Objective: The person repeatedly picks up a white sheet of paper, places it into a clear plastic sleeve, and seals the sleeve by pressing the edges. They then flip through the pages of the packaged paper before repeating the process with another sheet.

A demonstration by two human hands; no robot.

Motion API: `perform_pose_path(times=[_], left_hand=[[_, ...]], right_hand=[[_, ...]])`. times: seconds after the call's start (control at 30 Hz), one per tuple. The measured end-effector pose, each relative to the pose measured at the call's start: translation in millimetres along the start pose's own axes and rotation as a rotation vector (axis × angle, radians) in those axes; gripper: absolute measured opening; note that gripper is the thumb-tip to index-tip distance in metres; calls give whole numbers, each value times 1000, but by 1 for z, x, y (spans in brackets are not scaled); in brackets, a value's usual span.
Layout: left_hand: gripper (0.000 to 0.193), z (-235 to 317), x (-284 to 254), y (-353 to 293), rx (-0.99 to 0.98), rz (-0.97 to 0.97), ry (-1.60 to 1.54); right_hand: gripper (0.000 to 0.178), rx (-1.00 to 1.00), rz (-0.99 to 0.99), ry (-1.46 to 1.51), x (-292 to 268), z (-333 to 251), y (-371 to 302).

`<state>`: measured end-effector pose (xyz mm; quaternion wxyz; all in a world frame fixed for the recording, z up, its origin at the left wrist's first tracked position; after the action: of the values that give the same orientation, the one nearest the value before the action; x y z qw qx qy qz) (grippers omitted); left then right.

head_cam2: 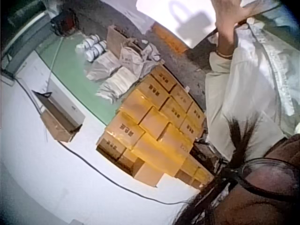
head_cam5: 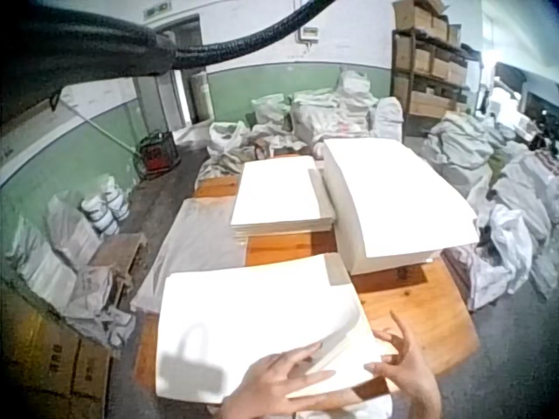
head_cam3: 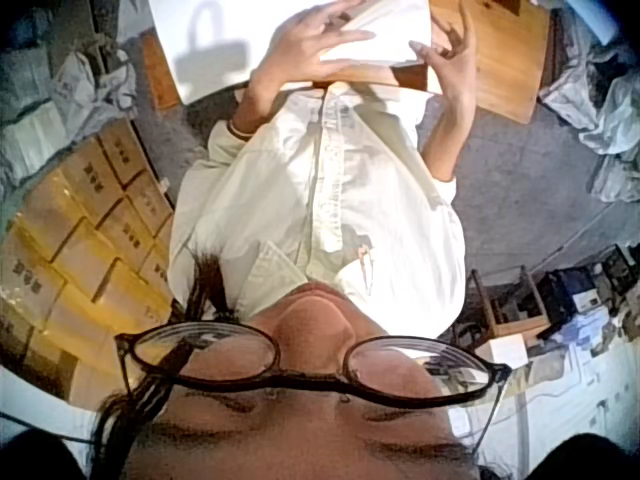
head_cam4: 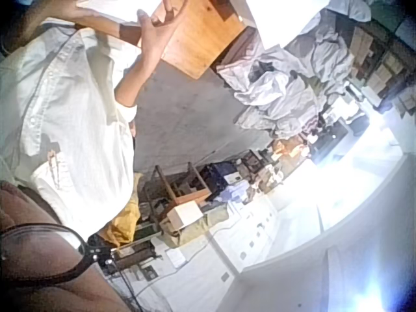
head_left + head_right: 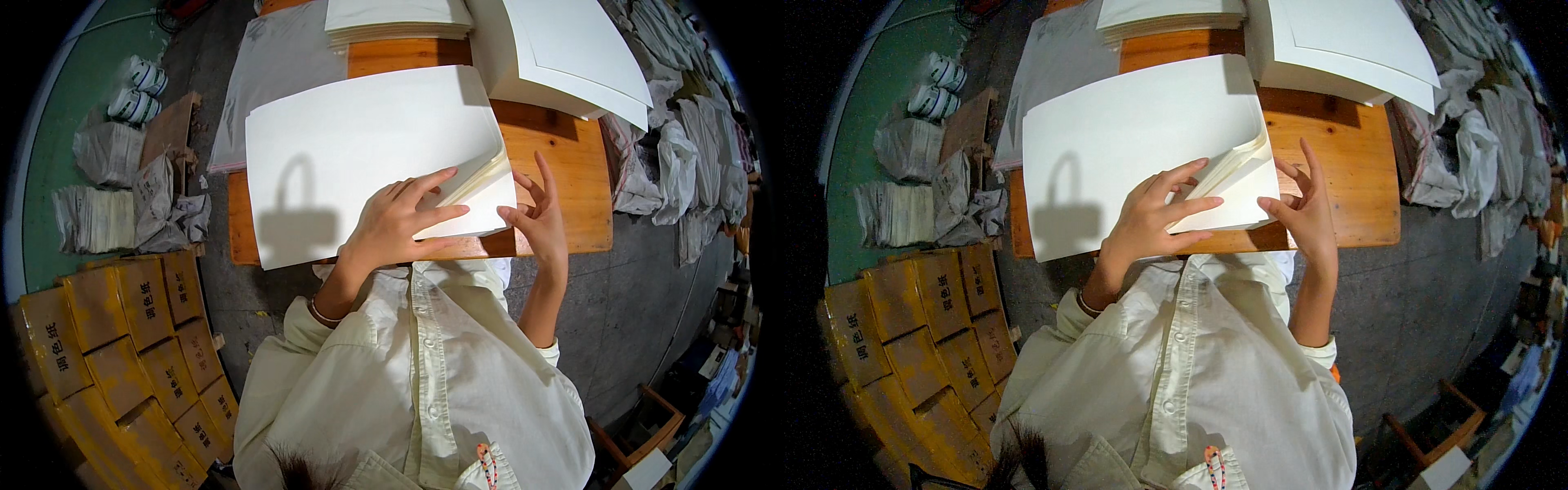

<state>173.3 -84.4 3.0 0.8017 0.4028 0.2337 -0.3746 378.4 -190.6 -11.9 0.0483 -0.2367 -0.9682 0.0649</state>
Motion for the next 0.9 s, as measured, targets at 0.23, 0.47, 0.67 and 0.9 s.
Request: perform_pose_path(times=[0.23,0.47,0.67,0.9], left_hand=[[50,-3,5,-2,-9,-13,40],[43,-4,4,-3,-23,34,41],[38,-7,5,-4,-18,130,22],[45,-4,0,-2,31,68,89]], right_hand=[[97,15,67,-33,2,5,3],[88,11,66,19,-6,9,0],[81,99,-25,77,-11,7,-11],[77,106,-39,2,-14,16,-5]])
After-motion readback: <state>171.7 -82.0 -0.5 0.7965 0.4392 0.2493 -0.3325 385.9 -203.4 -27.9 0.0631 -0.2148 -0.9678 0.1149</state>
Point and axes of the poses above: each hand's wrist, its own y-axis towards the middle knuckle, its own x-axis out of the palm, z = x × y, the point moved 3 cm from there along y, towards the middle knuckle, and after that the axes turned 1 degree about -y, right-handed, at the moved point
